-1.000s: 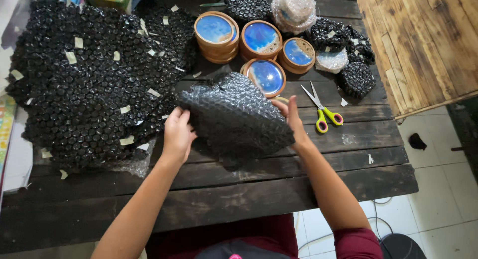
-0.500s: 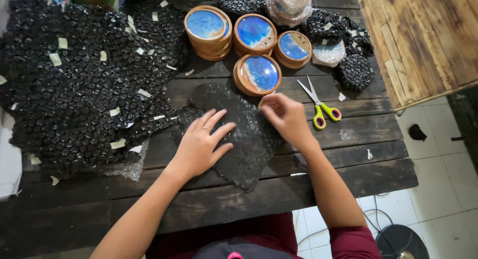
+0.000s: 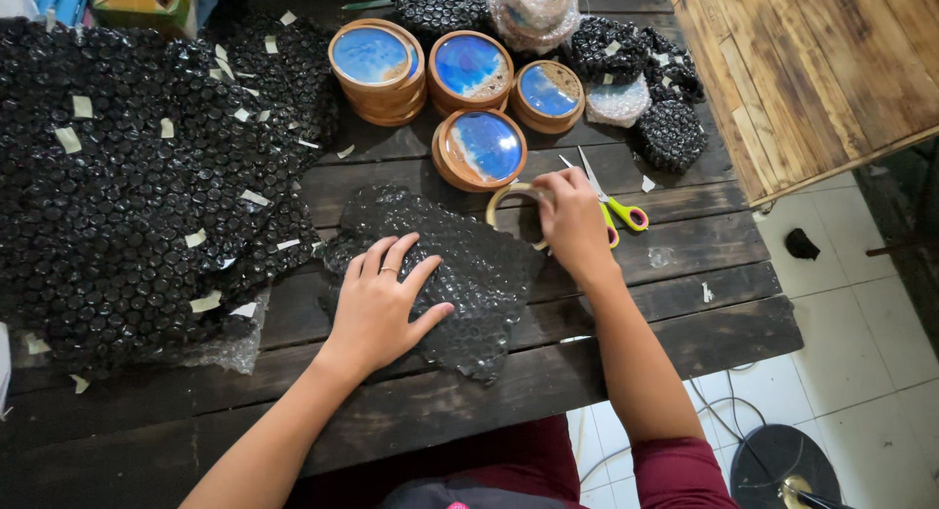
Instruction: The person wraps round wooden coasters in black bubble wrap and secures them with adhesive tape using scissors.
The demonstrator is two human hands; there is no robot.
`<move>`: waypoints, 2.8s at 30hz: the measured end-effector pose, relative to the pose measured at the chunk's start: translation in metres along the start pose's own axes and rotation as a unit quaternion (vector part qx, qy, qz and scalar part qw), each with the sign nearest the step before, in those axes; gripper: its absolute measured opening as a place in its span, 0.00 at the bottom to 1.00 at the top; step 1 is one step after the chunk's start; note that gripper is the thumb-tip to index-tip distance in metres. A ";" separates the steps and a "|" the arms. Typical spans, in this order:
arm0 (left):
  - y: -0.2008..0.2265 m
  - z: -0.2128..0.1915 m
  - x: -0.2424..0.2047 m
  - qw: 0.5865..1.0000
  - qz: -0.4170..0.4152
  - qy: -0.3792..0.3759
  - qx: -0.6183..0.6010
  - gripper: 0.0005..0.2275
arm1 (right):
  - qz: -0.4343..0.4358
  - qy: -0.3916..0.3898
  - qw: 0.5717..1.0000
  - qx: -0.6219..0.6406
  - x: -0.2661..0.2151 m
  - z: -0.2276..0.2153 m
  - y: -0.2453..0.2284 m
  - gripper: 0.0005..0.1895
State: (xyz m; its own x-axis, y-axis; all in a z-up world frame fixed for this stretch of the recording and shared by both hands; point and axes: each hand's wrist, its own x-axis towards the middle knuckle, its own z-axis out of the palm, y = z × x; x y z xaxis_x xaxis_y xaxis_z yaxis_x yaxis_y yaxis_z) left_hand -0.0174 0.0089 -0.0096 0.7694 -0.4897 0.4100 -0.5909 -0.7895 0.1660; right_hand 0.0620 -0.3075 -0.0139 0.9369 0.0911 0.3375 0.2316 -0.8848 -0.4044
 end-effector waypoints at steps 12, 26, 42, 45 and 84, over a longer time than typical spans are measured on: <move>0.011 -0.003 -0.004 1.000 -0.019 -0.013 -0.012 0.27 | 0.008 0.119 0.993 -0.015 0.011 -0.022 -0.006 0.20; 0.004 -0.004 -0.001 1.000 -0.025 -0.007 -0.009 0.28 | -0.072 0.197 0.977 -0.040 0.091 0.011 0.036 0.21; 0.007 -0.011 0.004 0.995 -0.075 0.000 -0.065 0.53 | 0.114 0.199 0.847 0.480 0.002 -0.037 -0.074 0.02; 0.006 -0.007 0.003 0.995 -0.077 0.001 -0.063 0.55 | 0.160 -0.001 0.857 0.489 -0.018 -0.021 -0.091 0.18; 0.007 -0.014 0.005 0.993 -0.086 -0.068 -0.035 0.61 | -0.105 0.077 0.989 0.069 -0.019 -0.013 -0.091 0.05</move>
State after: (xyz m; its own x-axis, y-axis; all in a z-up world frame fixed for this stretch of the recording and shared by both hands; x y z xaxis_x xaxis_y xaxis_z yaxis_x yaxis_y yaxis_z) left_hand -0.0209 0.0057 0.0062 0.8831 -0.3990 0.2468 -0.4598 -0.8405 0.2865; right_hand 0.0198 -0.2346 0.0276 0.8153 0.1863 0.5482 0.4613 -0.7813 -0.4205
